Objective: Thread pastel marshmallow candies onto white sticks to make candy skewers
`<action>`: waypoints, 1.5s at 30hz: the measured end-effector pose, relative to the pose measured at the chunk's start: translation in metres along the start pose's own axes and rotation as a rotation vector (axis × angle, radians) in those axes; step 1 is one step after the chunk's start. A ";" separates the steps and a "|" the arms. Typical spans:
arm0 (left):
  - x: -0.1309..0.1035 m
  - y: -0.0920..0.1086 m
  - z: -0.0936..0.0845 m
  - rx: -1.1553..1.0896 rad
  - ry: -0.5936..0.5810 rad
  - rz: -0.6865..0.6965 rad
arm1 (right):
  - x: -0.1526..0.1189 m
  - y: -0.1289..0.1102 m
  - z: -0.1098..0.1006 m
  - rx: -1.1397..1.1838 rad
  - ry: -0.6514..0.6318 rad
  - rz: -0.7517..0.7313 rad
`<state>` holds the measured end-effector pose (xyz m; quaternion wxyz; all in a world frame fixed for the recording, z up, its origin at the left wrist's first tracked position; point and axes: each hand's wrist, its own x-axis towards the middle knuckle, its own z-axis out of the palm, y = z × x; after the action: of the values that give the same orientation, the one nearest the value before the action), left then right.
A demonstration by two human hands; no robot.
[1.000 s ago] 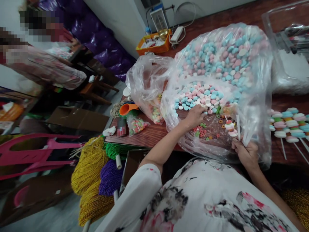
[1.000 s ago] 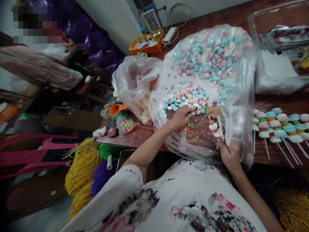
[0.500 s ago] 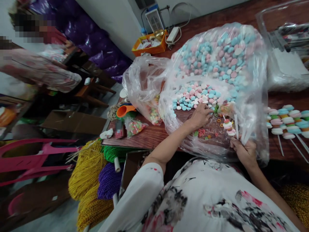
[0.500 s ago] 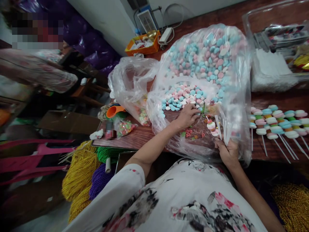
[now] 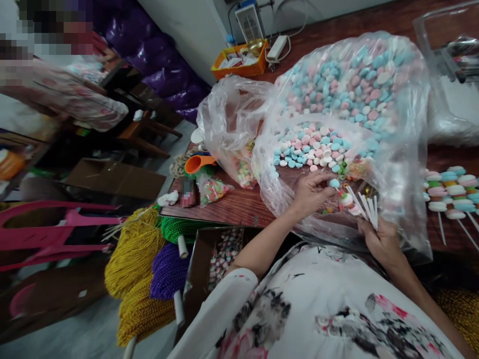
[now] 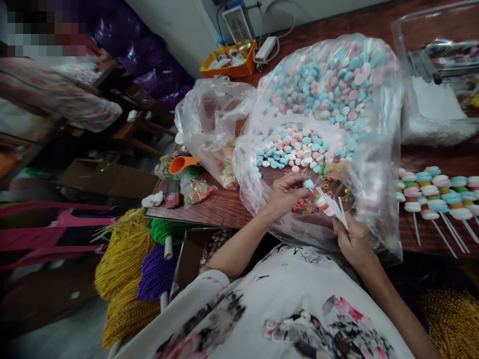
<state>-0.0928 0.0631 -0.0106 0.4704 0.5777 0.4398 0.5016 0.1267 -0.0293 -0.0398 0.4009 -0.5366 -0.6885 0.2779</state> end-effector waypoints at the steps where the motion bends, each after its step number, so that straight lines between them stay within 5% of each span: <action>1: -0.005 0.003 -0.001 -0.022 0.012 0.017 | 0.001 -0.004 -0.002 -0.027 -0.010 -0.011; 10: -0.019 0.004 -0.006 -0.111 0.080 0.074 | 0.003 -0.023 -0.011 -0.144 -0.021 -0.008; 17: -0.026 0.006 -0.001 -0.195 0.082 -0.131 | 0.001 -0.032 -0.010 -0.110 -0.074 -0.076; 30: -0.033 -0.006 0.000 -0.262 0.169 -0.159 | -0.006 -0.026 -0.005 -0.060 -0.093 -0.060; 39: -0.035 -0.012 -0.005 0.187 0.079 0.364 | -0.002 -0.030 -0.005 0.015 -0.180 0.015; 45: -0.038 -0.014 -0.005 0.267 0.097 0.471 | -0.008 -0.031 -0.003 0.324 -0.130 0.183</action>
<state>-0.1022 0.0288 -0.0307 0.2390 0.6962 0.3775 0.5619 0.1140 -0.0459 -0.0147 0.4096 -0.5062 -0.6078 0.4545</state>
